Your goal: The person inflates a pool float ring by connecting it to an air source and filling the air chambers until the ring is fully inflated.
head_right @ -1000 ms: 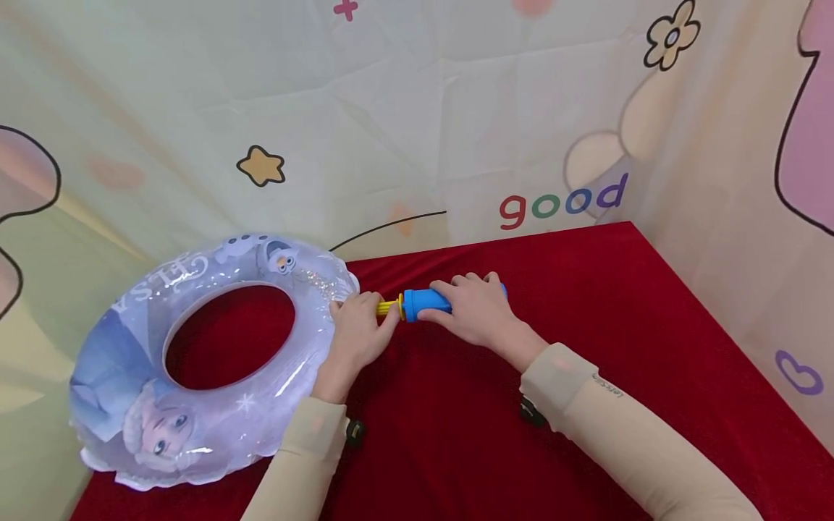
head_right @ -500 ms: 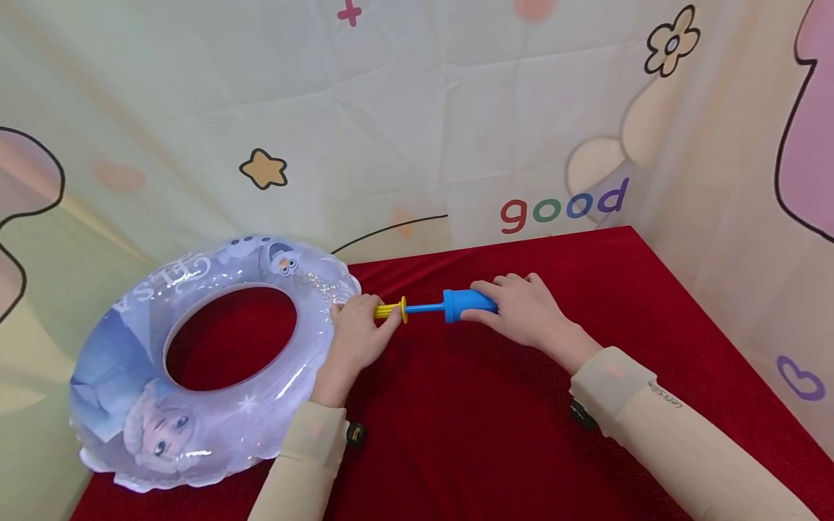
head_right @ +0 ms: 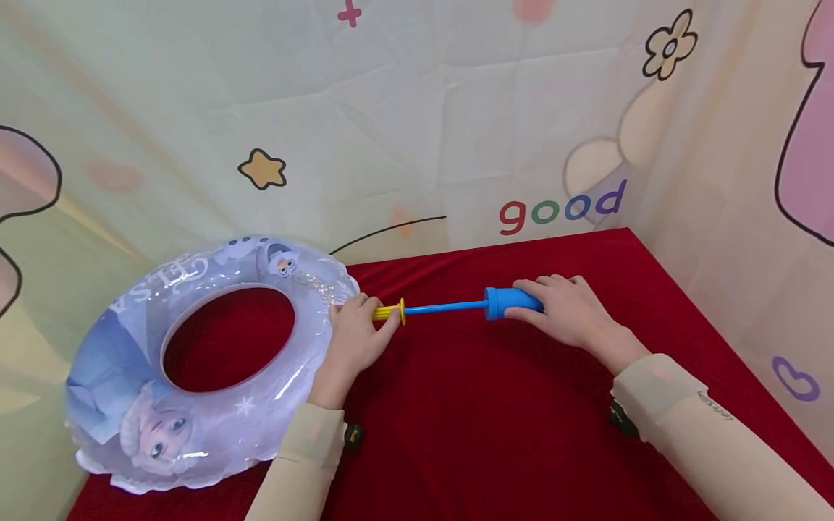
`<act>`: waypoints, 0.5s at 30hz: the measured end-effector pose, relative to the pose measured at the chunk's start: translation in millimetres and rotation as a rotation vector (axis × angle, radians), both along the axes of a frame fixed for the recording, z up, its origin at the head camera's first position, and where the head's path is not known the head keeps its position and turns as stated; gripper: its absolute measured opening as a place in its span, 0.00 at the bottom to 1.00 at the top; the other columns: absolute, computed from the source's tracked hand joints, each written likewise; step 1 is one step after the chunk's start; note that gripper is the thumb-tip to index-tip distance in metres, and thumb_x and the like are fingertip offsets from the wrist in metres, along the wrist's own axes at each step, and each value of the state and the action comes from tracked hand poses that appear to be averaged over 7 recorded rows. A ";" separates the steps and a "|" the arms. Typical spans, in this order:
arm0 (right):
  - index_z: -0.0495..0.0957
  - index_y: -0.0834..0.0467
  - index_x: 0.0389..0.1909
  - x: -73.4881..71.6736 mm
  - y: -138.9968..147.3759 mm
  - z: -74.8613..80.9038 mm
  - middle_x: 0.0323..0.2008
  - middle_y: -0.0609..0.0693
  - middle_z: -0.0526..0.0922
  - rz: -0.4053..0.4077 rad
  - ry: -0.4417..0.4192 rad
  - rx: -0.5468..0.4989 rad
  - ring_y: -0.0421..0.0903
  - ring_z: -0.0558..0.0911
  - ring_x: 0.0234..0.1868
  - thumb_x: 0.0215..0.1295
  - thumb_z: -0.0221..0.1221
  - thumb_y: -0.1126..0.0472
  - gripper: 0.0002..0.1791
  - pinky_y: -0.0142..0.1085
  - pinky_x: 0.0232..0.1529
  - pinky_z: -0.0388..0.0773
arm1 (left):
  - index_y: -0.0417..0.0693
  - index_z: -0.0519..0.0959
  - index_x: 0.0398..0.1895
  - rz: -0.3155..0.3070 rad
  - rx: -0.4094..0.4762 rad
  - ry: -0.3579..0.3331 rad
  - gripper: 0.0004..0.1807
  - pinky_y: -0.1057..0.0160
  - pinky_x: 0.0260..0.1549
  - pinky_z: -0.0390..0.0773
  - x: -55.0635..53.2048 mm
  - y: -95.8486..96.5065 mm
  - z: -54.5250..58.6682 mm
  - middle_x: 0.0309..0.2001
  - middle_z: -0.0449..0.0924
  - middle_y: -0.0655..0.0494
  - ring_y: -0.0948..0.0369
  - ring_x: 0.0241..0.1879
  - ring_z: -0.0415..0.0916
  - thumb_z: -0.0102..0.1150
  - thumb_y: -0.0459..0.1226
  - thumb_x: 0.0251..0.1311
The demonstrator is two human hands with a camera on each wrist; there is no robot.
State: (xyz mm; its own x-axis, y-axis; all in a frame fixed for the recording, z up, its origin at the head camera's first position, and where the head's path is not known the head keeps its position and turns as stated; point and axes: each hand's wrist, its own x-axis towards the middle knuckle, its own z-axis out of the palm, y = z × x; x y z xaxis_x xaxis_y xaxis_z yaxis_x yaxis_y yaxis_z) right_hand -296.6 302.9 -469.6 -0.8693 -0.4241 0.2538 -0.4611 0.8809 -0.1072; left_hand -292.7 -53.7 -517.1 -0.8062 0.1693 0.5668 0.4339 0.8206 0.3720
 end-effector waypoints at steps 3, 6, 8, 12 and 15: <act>0.75 0.56 0.67 0.1 -1.7 -0.9 0.55 0.63 0.81 0.005 0.016 0.003 0.61 0.79 0.53 0.69 0.61 0.37 0.35 0.59 0.50 0.69 | 0.46 0.75 0.26 -0.016 -0.016 -0.003 0.19 0.46 0.41 0.61 0.3 0.3 0.5 0.28 0.70 0.55 0.55 0.35 0.73 0.51 0.50 0.67; 0.75 0.57 0.67 -0.7 -12.6 2.0 0.54 0.63 0.81 0.016 0.052 0.023 0.61 0.78 0.53 0.68 0.62 0.38 0.35 0.59 0.50 0.69 | 0.47 0.73 0.25 -0.024 -0.012 0.005 0.19 0.45 0.41 0.60 0.0 1.0 1.3 0.28 0.70 0.55 0.54 0.35 0.73 0.51 0.49 0.68; 0.76 0.57 0.67 -1.4 -23.7 4.7 0.54 0.62 0.81 0.019 0.074 0.042 0.60 0.78 0.52 0.68 0.62 0.37 0.35 0.59 0.50 0.69 | 0.47 0.73 0.25 -0.026 -0.005 0.014 0.18 0.45 0.41 0.60 -0.3 1.7 1.6 0.27 0.69 0.55 0.53 0.35 0.73 0.51 0.49 0.68; 0.76 0.55 0.67 -4.6 -51.8 5.9 0.53 0.61 0.82 0.025 0.088 0.070 0.59 0.79 0.51 0.68 0.60 0.35 0.36 0.58 0.50 0.68 | 0.47 0.73 0.25 -0.024 -0.003 0.029 0.18 0.44 0.41 0.60 -1.2 2.8 0.4 0.26 0.70 0.55 0.52 0.35 0.74 0.50 0.48 0.69; 0.76 0.54 0.67 -7.5 -73.8 3.7 0.53 0.60 0.82 0.029 0.090 0.076 0.58 0.79 0.51 0.68 0.59 0.33 0.37 0.58 0.51 0.69 | 0.47 0.74 0.26 -0.015 -0.011 0.030 0.18 0.44 0.41 0.61 -1.9 3.8 -0.8 0.27 0.70 0.54 0.52 0.36 0.75 0.49 0.49 0.69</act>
